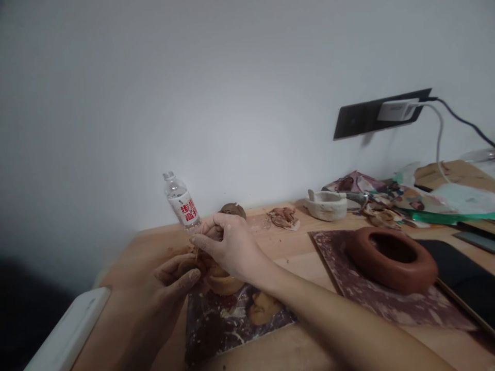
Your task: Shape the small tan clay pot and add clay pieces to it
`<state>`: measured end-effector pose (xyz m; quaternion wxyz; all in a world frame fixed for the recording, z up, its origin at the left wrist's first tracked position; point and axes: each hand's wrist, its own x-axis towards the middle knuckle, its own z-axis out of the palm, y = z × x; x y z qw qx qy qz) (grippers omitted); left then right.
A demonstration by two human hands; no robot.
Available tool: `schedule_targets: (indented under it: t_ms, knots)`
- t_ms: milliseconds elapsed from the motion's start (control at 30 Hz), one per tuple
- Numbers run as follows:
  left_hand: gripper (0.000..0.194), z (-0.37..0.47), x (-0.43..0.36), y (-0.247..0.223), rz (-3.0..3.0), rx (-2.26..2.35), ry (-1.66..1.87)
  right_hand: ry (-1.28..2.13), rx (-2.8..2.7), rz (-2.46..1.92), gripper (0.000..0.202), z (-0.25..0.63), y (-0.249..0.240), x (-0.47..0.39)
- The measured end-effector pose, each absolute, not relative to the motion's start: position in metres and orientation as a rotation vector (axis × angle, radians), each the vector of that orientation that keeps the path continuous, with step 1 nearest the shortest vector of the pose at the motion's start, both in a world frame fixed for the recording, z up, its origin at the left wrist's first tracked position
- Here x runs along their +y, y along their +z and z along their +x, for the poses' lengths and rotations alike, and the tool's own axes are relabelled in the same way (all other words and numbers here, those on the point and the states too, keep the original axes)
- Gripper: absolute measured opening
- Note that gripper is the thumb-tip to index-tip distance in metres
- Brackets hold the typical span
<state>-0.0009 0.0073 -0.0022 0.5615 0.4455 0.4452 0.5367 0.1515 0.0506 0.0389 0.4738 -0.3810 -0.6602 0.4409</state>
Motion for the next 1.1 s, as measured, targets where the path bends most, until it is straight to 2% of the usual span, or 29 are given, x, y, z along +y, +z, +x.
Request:
schedule_targets:
  t_ms: [333,1100]
  knots:
    - [0.028,-0.0023,0.0078,-0.0061,1.026,1.027,1.272,1.093,-1.596,-0.961,0.014,0.1505,0.0403,0.0493]
    - [0.023,-0.0017,0.0062,-0.0036,1.065,1.030,1.259,1.092,-1.606,-0.929,0.013,0.1525,0.0420,0.0495]
